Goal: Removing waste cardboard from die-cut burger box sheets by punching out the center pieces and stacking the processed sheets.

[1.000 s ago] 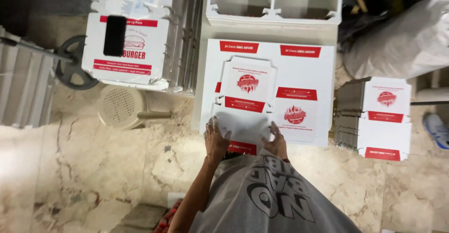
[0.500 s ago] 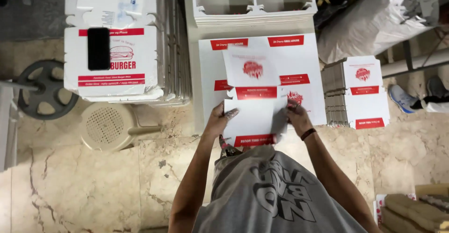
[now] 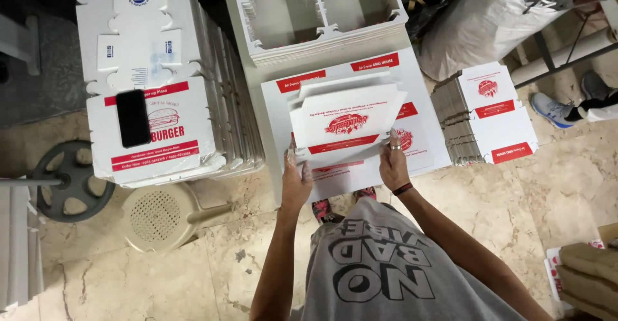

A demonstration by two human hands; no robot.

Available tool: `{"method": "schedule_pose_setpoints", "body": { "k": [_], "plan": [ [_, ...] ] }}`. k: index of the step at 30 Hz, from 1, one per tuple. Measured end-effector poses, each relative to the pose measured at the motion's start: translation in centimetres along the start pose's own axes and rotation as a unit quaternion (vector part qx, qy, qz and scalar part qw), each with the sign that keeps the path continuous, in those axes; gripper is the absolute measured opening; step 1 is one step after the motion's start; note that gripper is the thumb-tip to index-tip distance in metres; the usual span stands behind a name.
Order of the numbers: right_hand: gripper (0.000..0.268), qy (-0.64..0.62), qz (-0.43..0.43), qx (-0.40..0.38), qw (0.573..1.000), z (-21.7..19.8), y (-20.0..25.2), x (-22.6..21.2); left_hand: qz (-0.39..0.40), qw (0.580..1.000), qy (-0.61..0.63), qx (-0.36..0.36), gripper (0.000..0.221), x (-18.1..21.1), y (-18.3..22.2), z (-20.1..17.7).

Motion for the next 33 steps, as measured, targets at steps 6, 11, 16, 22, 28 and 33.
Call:
{"method": "schedule_pose_setpoints", "body": {
  "k": [6, 11, 16, 22, 28, 33],
  "plan": [
    [0.064, 0.055, -0.007, 0.006, 0.998, -1.9, 0.1, -9.0, -0.050, 0.997, -0.031, -0.055, 0.056, -2.8, -0.1, 0.1],
    [0.042, -0.066, 0.143, 0.062, 0.986, -10.1, -0.1, -8.4, -0.286, 0.930, 0.094, -0.211, 0.071, -6.4, -1.5, 8.6],
    [0.042, 0.012, 0.243, 0.184, 0.952, -25.7, -2.7, 2.8, -0.316, 0.880, 0.179, -0.306, 0.078, -3.5, -2.8, 24.9],
    [0.038, 0.082, 0.202, 0.260, 0.941, -43.6, -6.2, 4.7, -0.348, 0.834, 0.266, -0.335, 0.081, 1.9, -4.3, 44.4],
    [0.042, 0.123, 0.184, 0.270, 0.937, -55.1, -13.1, 7.1, -0.419, 0.807, 0.303, -0.286, 0.084, 3.7, -5.7, 56.9],
    [0.033, 0.151, 0.208, 0.247, 0.934, -57.9, -20.6, 15.9, -0.473, 0.789, 0.268, -0.287, 0.087, -0.4, -6.0, 62.9]
  ]
}}
Point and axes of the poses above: each hand's wrist, its own y-axis away from the middle knuckle, its own z-axis out of the palm, x = y × z, the point moved 5 cm from there along -y, towards the middle knuckle, and after that the axes turned 15 degrees about z, right-handed, at the moved point
